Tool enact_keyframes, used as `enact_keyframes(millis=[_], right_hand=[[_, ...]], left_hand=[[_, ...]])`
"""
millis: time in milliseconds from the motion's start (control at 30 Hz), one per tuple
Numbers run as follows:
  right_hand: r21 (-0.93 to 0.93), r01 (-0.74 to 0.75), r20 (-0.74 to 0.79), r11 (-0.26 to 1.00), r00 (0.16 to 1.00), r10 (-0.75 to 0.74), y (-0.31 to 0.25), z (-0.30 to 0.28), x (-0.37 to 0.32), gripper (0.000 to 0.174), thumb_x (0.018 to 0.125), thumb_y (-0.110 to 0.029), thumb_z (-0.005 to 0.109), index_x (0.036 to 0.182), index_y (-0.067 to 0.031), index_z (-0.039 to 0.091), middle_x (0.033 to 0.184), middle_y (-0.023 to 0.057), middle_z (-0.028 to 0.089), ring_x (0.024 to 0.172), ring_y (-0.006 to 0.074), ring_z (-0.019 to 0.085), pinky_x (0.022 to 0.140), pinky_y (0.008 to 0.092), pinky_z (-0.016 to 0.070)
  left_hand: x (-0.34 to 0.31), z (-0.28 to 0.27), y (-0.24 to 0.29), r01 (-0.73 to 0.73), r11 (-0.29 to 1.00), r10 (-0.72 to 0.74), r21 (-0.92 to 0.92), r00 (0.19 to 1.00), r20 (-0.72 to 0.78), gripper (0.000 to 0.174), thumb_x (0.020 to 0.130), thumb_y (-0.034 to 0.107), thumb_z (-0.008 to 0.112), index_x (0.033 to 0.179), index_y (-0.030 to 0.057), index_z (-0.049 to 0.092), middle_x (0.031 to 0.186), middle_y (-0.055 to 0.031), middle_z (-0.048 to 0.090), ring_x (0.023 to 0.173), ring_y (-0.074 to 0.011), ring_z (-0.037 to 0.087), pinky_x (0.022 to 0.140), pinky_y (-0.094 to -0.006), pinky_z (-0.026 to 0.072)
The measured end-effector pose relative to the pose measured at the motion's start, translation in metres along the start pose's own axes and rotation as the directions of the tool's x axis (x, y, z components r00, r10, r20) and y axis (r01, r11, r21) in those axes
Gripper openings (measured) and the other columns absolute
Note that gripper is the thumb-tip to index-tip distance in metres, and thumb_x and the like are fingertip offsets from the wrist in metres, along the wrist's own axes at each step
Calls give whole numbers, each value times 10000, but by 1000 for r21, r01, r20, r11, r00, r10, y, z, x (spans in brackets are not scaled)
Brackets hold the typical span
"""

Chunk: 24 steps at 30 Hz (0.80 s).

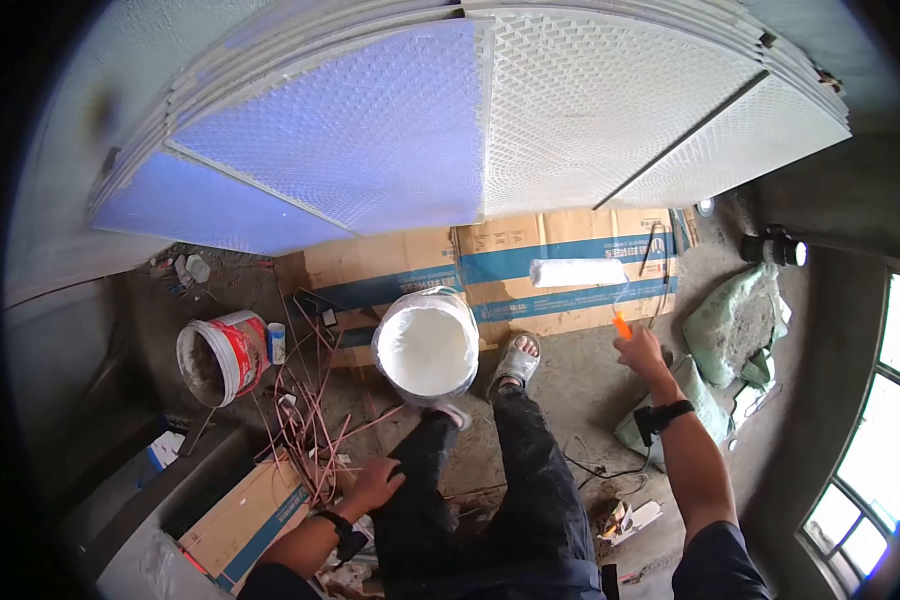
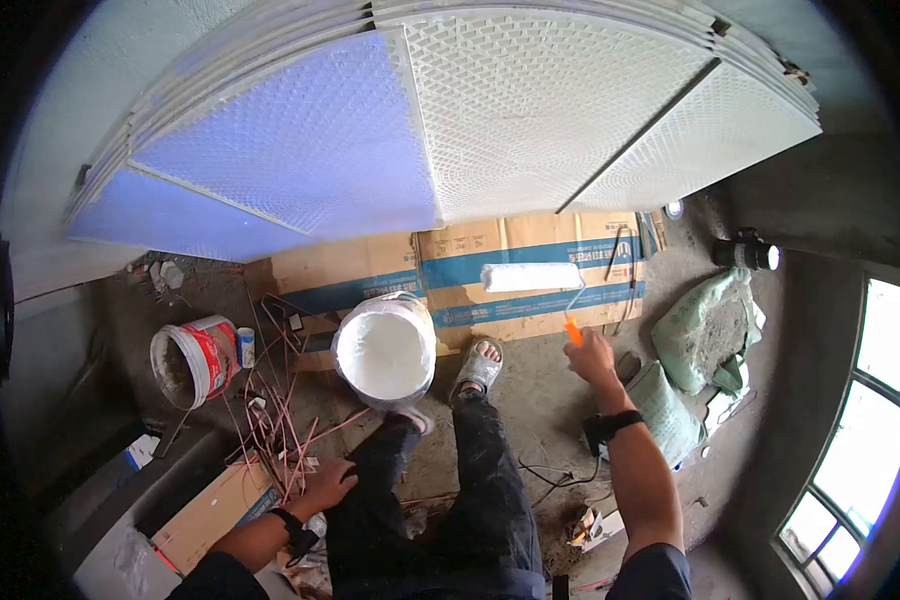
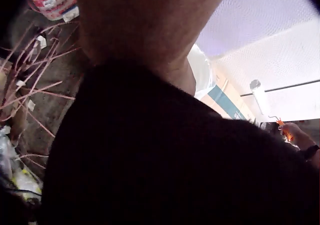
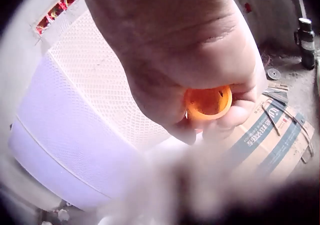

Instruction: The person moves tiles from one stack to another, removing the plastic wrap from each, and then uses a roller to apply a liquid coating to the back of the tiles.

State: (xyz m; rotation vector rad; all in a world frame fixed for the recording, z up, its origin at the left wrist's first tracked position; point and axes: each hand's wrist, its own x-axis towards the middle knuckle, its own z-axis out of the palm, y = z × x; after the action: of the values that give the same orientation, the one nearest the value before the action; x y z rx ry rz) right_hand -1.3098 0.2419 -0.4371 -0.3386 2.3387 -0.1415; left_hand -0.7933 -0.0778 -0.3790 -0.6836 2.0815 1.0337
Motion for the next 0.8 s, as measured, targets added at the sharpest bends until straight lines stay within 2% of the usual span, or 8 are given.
enact_keyframes(millis=[33,100,200,300,433,600,733,800], right_hand=[[-7,-10,-9,1000,1000,10,-13,-6,-7,439,791,-253,615,1123,29,562,914,232,666,850,363,666,757,457,518],[535,-284,216,796,956,197,-45,-11,-13,352,813,-222,598,1034,51,580,825,184,650,646,254,663,567,394,520],[612,-169,70,772,985,160,-53,12,9,298,821,-206,588,980,46,590,764,147,622,514,179,609,445,340,471],[587,-149,67,796,988,136,-54,48,62,230,842,-172,611,932,23,528,644,54,521,459,154,512,406,317,410],[507,-95,17,856,995,100,-41,110,149,223,826,-175,618,908,16,537,644,53,531,474,155,521,419,324,415],[564,-121,117,817,991,66,-43,148,222,348,803,-218,593,1000,68,565,702,159,617,531,249,623,449,399,468],[583,-71,108,809,994,10,-44,166,256,327,815,-202,589,993,70,559,681,155,608,498,238,610,416,373,456],[636,-127,190,761,982,6,-46,165,265,250,843,-159,623,1006,10,540,667,51,546,498,141,530,405,308,424]], left_hand=[[-2,16,-5,-14,1000,14,-4,1000,3,396,886,328,594,1146,30,619,1200,-196,599,1145,-372,539,990,-461,418],[4,50,-12,-38,994,41,-100,999,34,417,904,331,579,1190,28,603,1269,-202,568,1193,-379,514,1031,-458,387],[14,47,-5,-48,983,56,-177,998,39,391,899,313,570,1165,30,613,1254,-200,577,1183,-378,517,1030,-464,383],[13,72,-14,-70,966,51,-249,995,-82,356,876,290,584,1113,29,637,1175,-193,624,1121,-371,561,997,-467,410],[20,79,40,6,946,-65,-324,983,-172,295,842,252,606,1029,34,671,1049,-175,672,1032,-358,610,938,-462,453],[37,89,87,71,948,-154,-312,955,-252,212,799,191,629,948,59,700,939,-150,695,930,-343,648,846,-432,502],[53,105,110,156,944,-220,-292,955,-200,189,790,183,638,917,57,697,906,-139,692,897,-338,649,813,-426,505],[59,111,118,162,945,-222,-285,956,-191,183,790,185,640,909,58,696,900,-137,691,893,-336,648,811,-430,504]])
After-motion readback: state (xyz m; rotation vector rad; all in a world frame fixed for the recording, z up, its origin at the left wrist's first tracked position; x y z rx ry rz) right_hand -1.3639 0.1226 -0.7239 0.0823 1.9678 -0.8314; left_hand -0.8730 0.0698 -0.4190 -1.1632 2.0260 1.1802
